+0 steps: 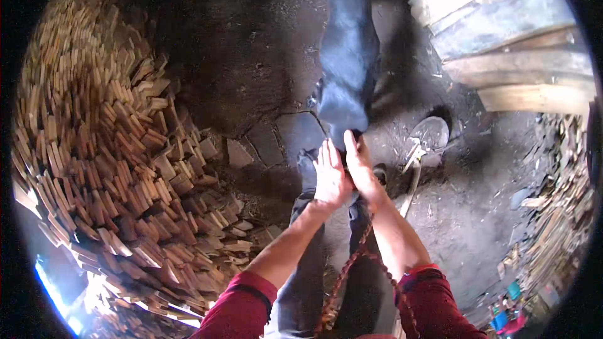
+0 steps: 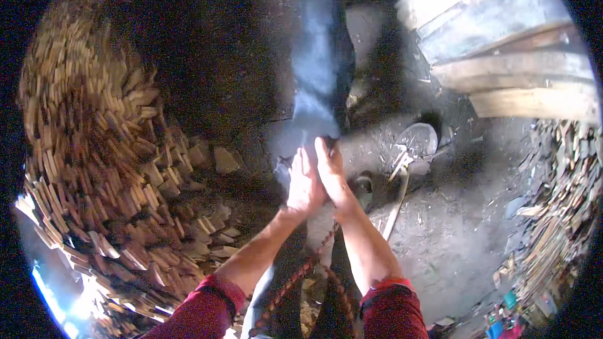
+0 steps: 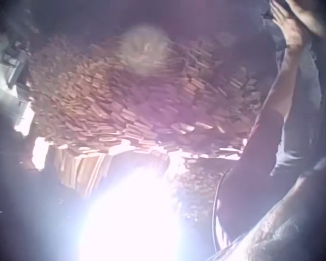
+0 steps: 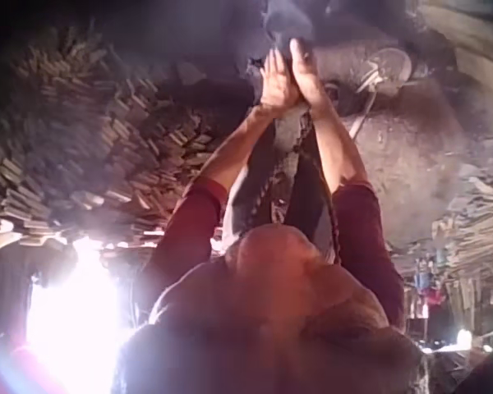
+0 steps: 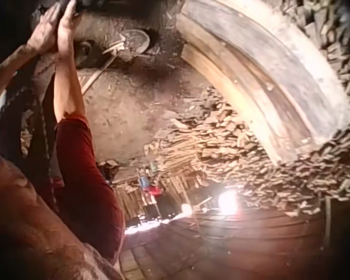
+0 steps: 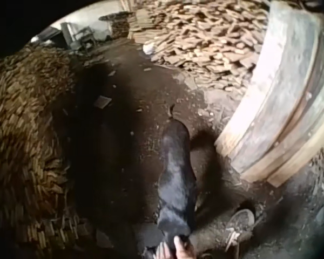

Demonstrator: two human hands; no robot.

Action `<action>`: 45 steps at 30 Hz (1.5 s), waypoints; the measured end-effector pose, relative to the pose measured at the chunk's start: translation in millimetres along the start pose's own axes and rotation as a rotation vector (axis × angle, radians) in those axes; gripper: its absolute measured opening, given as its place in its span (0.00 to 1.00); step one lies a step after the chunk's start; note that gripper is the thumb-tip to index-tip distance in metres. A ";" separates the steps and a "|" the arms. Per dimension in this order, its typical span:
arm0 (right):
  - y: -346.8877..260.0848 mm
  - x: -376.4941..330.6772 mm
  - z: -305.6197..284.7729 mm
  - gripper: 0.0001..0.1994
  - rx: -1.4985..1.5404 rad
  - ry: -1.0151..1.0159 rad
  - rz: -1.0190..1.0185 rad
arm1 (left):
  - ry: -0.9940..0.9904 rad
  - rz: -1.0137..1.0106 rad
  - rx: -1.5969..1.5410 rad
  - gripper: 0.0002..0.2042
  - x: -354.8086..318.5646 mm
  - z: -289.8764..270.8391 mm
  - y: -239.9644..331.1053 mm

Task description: Inspecting and petting the head and ears of a black animal.

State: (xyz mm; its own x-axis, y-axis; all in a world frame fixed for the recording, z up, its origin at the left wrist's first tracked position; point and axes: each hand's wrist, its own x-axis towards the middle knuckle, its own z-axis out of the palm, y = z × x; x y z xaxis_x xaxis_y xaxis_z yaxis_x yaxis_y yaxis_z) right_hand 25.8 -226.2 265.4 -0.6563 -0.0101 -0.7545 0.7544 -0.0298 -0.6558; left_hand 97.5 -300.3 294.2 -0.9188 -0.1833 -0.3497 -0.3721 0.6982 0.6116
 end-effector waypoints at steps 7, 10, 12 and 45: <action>32.2 -21.8 -39.7 0.31 0.065 -0.078 0.003 | -0.169 0.054 -0.238 0.44 -38.3 -28.4 31.6; 19.8 -31.9 -14.8 0.31 -0.137 0.072 0.127 | -0.097 0.077 -0.253 0.42 -58.5 -23.2 9.1; 22.3 -32.1 -17.9 0.30 -0.352 0.080 0.141 | -0.135 0.020 -0.236 0.38 -64.6 -29.6 3.9; 14.7 -15.9 15.0 0.21 0.082 -0.028 0.282 | 0.034 -0.148 -0.176 0.33 -54.6 -40.8 -27.2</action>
State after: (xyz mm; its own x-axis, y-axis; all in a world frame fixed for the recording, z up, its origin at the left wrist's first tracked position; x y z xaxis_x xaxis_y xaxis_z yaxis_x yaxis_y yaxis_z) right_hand 47.1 -241.4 268.2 -0.4220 -0.0573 -0.9048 0.9040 -0.1021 -0.4151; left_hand 152.3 -337.5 325.6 -0.8555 -0.2998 -0.4222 -0.5173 0.5314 0.6708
